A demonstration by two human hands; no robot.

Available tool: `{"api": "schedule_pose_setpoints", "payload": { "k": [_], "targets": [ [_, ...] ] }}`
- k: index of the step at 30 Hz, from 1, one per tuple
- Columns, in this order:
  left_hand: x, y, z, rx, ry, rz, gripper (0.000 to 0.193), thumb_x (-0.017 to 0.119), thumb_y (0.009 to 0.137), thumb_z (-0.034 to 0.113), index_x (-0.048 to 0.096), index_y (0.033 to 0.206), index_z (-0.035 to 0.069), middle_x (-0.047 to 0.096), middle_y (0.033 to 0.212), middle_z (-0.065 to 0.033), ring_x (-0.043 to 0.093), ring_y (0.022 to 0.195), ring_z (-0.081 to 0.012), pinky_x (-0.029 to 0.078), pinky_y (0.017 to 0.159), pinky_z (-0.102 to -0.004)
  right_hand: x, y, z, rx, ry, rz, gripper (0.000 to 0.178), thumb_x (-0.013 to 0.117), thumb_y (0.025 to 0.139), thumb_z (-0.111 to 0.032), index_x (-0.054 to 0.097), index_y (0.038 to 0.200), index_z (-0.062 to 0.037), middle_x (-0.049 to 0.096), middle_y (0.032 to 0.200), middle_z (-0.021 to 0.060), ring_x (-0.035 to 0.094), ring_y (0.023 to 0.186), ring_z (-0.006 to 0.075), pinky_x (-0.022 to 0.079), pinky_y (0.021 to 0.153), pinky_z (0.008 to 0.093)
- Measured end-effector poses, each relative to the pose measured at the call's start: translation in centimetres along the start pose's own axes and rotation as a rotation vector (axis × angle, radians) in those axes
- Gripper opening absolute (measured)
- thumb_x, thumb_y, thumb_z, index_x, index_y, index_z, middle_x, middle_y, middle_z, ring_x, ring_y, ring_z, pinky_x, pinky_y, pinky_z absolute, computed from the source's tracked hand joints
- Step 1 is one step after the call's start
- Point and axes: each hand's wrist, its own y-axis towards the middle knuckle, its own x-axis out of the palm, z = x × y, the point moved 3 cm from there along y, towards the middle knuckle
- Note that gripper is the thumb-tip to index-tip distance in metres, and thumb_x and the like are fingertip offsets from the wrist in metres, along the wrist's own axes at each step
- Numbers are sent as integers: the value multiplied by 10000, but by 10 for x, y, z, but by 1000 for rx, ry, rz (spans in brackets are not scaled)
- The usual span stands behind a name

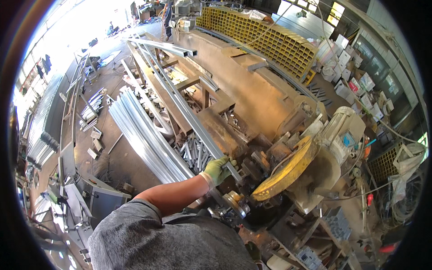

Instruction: The person repeatedly picks up long metal profiles, positions them in a chop saw, and cuts them to length. After each cut, the person removes the cut piece and places it with other finished pieces on the floor.

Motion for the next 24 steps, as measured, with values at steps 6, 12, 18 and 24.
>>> {"api": "schedule_pose_setpoints", "payload": {
  "k": [6, 12, 18, 24],
  "targets": [
    [-17, -24, 0, 0, -24, -151, 236, 752, 1255, 160, 718, 1481, 100, 850, 1253, -73, 878, 1212, -310, 780, 1076, -536, -67, -61, -128, -33, -175, -9, 487, 803, 1208, -354, 842, 1542, -1, 881, 1504, 239, 839, 1423, 369, 638, 1209, 479],
    [-1, -10, 20, -144, 5, -271, 219, 775, 1202, 77, 766, 1418, 108, 842, 1285, -90, 855, 1287, -341, 732, 1160, -580, -81, -89, -345, -122, 292, 168, 475, 809, 1180, -181, 803, 1606, 27, 851, 1556, 250, 825, 1448, 351, 626, 1238, 446],
    [14, 7, 16, -241, -28, -358, 180, 746, 1224, 119, 781, 1401, 115, 854, 1344, -83, 796, 1407, -319, 604, 1308, -595, -54, -34, -489, -614, -86, 451, 520, 827, 1117, -81, 773, 1621, 33, 749, 1692, 282, 707, 1598, 477, 563, 1331, 544],
    [12, 17, 10, -325, -63, -469, 259, 733, 1249, 240, 779, 1474, 120, 850, 1419, -64, 785, 1379, -275, 625, 1227, -494, -26, 97, -550, -682, -351, 713, 592, 844, 1113, -244, 742, 1637, 11, 670, 1763, 289, 621, 1605, 575, 479, 1375, 665]
  ]
}}
